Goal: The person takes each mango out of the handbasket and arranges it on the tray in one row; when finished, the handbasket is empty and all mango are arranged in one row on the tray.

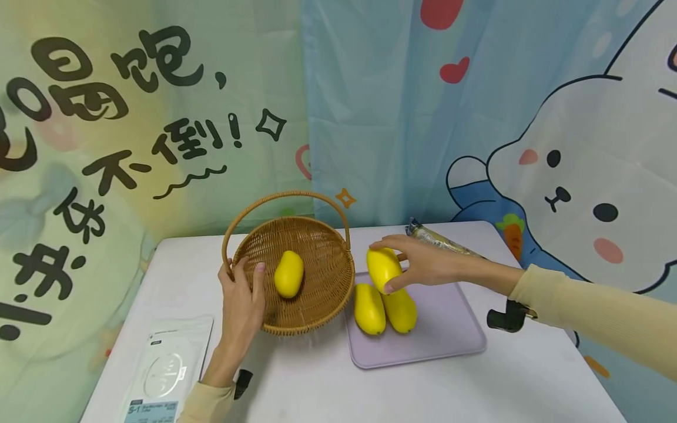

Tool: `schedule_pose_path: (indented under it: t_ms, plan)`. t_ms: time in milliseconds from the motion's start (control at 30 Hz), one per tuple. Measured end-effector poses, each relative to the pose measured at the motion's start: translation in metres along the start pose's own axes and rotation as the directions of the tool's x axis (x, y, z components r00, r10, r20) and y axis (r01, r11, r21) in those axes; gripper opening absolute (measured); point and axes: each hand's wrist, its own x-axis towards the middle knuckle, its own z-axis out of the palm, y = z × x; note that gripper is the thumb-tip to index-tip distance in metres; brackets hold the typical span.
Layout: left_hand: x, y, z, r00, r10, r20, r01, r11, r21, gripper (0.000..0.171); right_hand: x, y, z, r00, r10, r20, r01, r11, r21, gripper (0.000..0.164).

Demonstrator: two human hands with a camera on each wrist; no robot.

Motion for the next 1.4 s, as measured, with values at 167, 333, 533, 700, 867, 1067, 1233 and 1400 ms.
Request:
schedule_pose_path:
  t_ms: [167,333,533,700,867,1067,1233,1400]
  plan:
    - [0.001,0.001,-0.001,1.0,-0.001,0.0,0.001,1.0,-0.006,0.072,-0.022,0.026,-0.009,0.996,0.03,-0.085,-0.029,0.999,0.019,0.084]
    - [0.0,0.001,-0.001,1.0,-0.007,0.001,0.007,1.0,-0.004,0.072,-0.038,0.046,-0.015,0.99,0.024,-0.139,-0.02,0.999,0.033,0.084]
    - [0.0,0.001,-0.002,1.0,-0.009,-0.003,0.009,1.0,-0.002,0.071,-0.047,0.069,-0.011,0.988,0.05,-0.148,-0.046,0.998,0.031,0.083]
    - [0.0,0.001,-0.002,1.0,-0.01,-0.003,0.01,1.0,-0.004,0.072,-0.045,0.095,0.007,0.99,0.043,-0.135,-0.039,0.999,0.031,0.081]
    - [-0.001,0.0,-0.002,1.0,-0.017,0.007,0.017,1.0,0.0,0.072,-0.045,0.117,0.031,0.991,0.063,-0.118,-0.062,0.998,0.011,0.081]
    - [-0.001,0.001,-0.001,1.0,-0.022,0.005,0.022,1.0,0.006,0.072,-0.044,0.129,0.053,0.993,0.058,-0.104,-0.052,0.997,0.06,0.08]
    - [-0.001,0.001,-0.001,1.0,-0.022,0.003,0.022,1.0,0.013,0.072,-0.043,0.135,0.062,0.992,0.049,-0.113,-0.046,0.998,0.034,0.079]
    - [-0.001,0.0,0.0,1.0,-0.02,0.003,0.02,1.0,0.017,0.071,-0.041,0.137,0.066,0.992,0.054,-0.115,-0.052,0.998,0.022,0.08]
